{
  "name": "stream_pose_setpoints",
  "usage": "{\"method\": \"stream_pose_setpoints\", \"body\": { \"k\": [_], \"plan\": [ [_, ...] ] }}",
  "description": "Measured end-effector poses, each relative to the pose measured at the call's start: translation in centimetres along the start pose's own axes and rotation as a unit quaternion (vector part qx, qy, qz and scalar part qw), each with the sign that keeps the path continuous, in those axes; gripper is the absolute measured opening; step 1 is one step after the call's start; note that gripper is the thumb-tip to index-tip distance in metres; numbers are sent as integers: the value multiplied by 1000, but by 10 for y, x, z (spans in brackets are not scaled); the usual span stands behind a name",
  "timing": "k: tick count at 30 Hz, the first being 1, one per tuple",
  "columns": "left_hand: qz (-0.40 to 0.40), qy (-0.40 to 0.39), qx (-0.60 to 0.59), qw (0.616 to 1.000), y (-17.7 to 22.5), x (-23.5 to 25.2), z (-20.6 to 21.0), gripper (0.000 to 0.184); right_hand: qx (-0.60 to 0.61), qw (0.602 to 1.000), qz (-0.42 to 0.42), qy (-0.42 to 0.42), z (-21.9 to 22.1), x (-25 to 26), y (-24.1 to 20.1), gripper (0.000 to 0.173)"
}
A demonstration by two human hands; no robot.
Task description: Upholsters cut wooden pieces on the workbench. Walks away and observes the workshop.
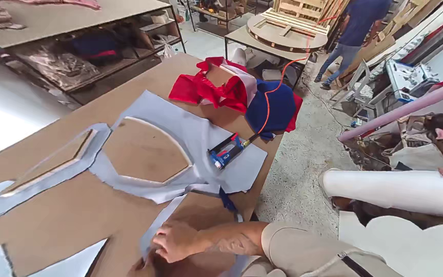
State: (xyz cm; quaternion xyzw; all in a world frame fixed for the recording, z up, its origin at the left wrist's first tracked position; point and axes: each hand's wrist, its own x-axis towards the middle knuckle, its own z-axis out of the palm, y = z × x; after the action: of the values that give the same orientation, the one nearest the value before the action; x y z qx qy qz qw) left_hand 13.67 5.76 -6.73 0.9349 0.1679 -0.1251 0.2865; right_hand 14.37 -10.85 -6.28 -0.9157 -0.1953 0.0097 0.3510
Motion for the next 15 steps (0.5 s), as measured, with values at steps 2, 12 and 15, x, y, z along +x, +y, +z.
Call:
{"method": "stream_pose_setpoints", "body": {
  "k": [2, 12, 15],
  "plan": [
    [45, 0, -19, 999, -3, 13, -4, 43, -24, 999, 35, 33, 13, 6, -10, 31],
    [87, 8, -94, 992, -29, 33, 1, 39, -180, 967, 172, 59, 50, 38, -8, 39],
    [106, 13, -113, 988, -36, 22, 0, 33, -220, 933, 281, 49, 61, 53, -23, 38]
  ]
}}
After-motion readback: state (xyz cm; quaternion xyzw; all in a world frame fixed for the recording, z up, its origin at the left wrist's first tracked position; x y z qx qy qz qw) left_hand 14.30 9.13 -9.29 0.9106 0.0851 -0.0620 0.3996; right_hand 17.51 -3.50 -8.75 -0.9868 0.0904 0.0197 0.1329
